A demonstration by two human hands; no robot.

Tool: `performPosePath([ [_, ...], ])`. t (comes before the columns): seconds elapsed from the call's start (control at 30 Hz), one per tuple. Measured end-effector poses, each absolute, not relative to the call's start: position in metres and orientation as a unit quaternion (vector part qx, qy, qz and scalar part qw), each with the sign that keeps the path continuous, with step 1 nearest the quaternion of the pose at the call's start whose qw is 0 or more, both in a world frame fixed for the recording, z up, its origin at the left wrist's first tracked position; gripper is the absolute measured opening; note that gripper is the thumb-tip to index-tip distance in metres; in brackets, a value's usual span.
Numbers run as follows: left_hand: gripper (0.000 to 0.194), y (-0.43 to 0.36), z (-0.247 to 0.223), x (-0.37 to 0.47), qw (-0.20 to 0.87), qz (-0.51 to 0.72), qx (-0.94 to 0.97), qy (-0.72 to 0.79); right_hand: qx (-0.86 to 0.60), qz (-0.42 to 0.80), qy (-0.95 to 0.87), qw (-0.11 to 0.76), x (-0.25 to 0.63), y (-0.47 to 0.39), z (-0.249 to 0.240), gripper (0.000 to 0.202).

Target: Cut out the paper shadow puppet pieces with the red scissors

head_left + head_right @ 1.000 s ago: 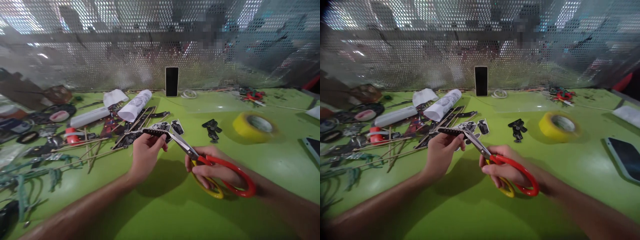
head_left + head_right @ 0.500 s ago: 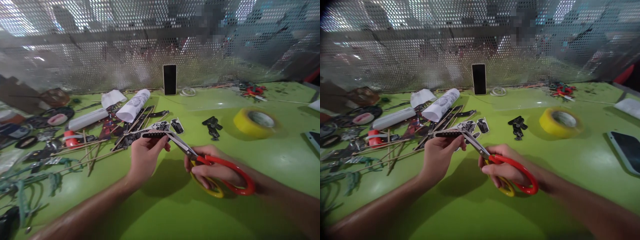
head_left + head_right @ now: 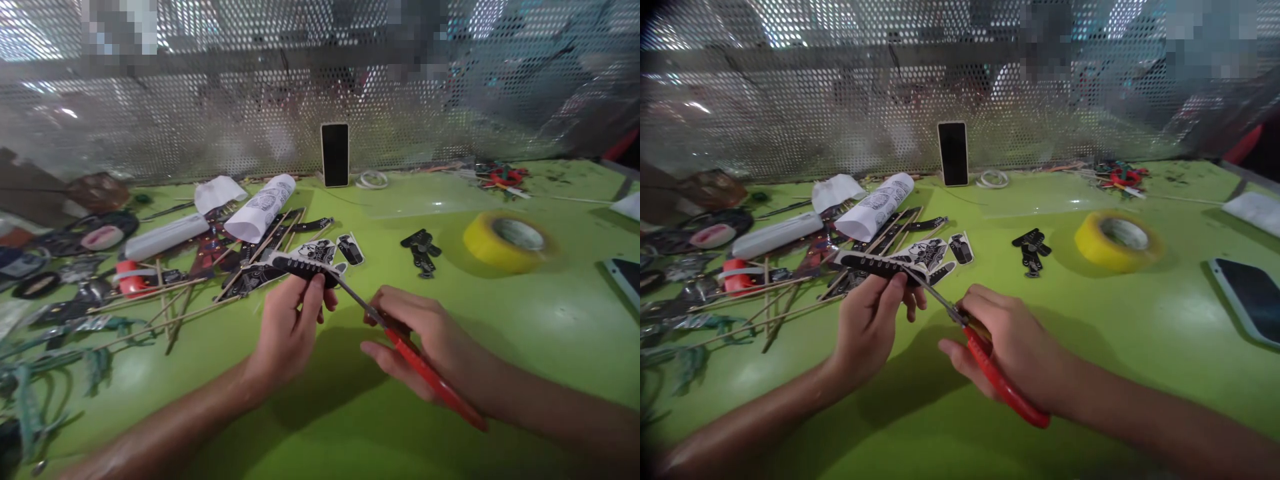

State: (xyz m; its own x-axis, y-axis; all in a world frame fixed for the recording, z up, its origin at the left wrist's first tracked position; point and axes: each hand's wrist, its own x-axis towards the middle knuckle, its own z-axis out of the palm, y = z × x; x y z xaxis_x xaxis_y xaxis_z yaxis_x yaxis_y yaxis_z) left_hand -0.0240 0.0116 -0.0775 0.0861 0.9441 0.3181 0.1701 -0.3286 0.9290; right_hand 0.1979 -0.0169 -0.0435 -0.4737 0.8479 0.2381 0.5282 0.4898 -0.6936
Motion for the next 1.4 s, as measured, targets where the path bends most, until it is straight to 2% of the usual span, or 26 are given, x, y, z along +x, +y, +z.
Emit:
performPosePath([
  [0.17,0.035,0.011,-0.076,-0.025,0.357,0.486,0.665,0.44,-0.422,0.175,-0.838,0.298,0.197,-0.021,-0.05,0.025],
  [0.47,0.04,0.009,-0.066,-0.026,0.376,0.466,0.687,0.413,-0.427,-0.032,-0.858,0.284,0.196,-0.023,-0.053,0.02],
  [0.6,0.04,0.011,-0.065,-0.029,0.332,0.484,0.696,0.414,-0.414,-0.116,-0.86,0.275,0.197,-0.023,-0.047,0.02],
  [0.8,0.031,0.016,-0.059,-0.033,0.229,0.512,0.715,0.416,-0.404,-0.174,-0.853,0.28,0.197,-0.021,-0.043,0.02],
  [0.9,0.03,0.017,-0.056,-0.034,0.216,0.513,0.727,0.403,-0.397,-0.189,-0.849,0.292,0.197,-0.02,-0.042,0.021],
  [1.17,0.036,0.014,-0.053,-0.035,0.32,0.453,0.739,0.382,-0.383,-0.178,-0.861,0.284,0.196,-0.018,-0.04,0.025],
  [1.4,0.029,0.013,-0.047,-0.033,0.448,0.44,0.691,0.358,-0.381,-0.179,-0.863,0.278,0.199,-0.017,-0.036,0.021],
])
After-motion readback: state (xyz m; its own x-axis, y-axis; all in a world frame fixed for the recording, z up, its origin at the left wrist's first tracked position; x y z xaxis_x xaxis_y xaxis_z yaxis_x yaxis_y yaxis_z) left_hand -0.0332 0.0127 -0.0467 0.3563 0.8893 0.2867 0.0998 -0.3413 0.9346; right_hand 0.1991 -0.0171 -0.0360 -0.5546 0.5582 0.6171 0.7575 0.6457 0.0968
